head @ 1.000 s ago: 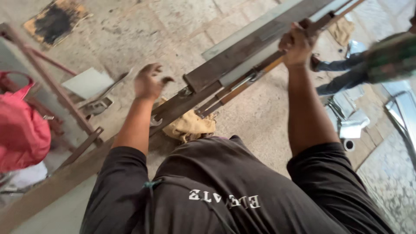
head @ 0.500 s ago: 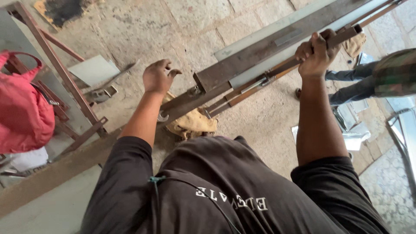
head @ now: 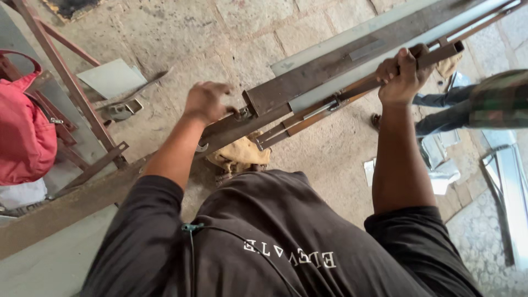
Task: The person operates a manual metal bending machine to bend long aluminum profiles. They place the profiles into the machine, tighten the clamps using a wrench, and pull a lever to bend the metal. A coworker assists by holding the profiles and handing them over.
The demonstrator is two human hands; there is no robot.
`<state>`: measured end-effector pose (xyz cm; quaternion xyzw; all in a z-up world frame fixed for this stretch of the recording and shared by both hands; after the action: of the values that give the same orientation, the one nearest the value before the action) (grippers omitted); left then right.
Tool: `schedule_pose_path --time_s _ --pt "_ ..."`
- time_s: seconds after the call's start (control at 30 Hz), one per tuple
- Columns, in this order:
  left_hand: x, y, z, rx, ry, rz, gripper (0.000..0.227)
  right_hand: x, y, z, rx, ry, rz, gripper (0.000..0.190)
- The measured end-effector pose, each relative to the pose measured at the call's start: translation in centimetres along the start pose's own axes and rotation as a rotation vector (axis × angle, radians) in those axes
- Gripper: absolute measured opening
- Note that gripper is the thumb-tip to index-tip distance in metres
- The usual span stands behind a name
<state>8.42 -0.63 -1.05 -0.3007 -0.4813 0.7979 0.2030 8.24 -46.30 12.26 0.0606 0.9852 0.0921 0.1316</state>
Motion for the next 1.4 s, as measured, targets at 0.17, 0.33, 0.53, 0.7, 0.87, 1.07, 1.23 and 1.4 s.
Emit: schedule_pose_path --time_s 0.17,0.33,0.53,0.7,0.87,1.07,1.23,1.4 --pt "3.2 0.9 -3.1 0.309 -0.368 0.357 0.033 1.7 -3.3 4.6 0.048 -0.084 0.152 0.012" --pt "7.7 0.9 -0.1 0.360 -0.247 0.329 0.018 10.7 -3.4 13.2 0.755 -0.457 0.262 0.084" --pt "12.3 -1.6 4.2 0.273 -0.578 0.308 0.020 12.0 1.2 16.9 0.717 -0.410 0.302 0.090" --pt "12.8 -4.1 6.4 -0.040 -0.460 0.298 0.020 8.0 4.2 18.5 0.746 -0.277 0.474 0.083" --pt "13.4 -4.0 8.4 -0.059 -0.589 0.281 0.022 6.9 5.1 18.3 0.613 -0.376 0.316 0.085" --pt "10.7 -2.6 9.4 0.016 -0.642 0.272 0.043 6.7 3.6 19.4 0.653 -0.390 0.330 0.079" --pt "5.5 0.3 8.3 0.283 -0.572 0.045 0.068 6.2 3.8 19.2 0.637 -0.438 0.254 0.078" --pt "3.5 1.1 5.8 0.152 -0.418 -0.097 0.035 6.3 3.2 19.8 0.653 -0.467 0.252 0.081"
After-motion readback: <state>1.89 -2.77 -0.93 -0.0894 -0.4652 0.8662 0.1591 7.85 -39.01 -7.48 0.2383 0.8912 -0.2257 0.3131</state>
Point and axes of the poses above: each hand's wrist, its own x-axis away from the middle knuckle, its own y-axis out of the palm, z = x × y, the point moved 3 cm from there along -x, towards the middle knuckle, and after that the axes turned 14 degrees about y, right-handed, at the moved point
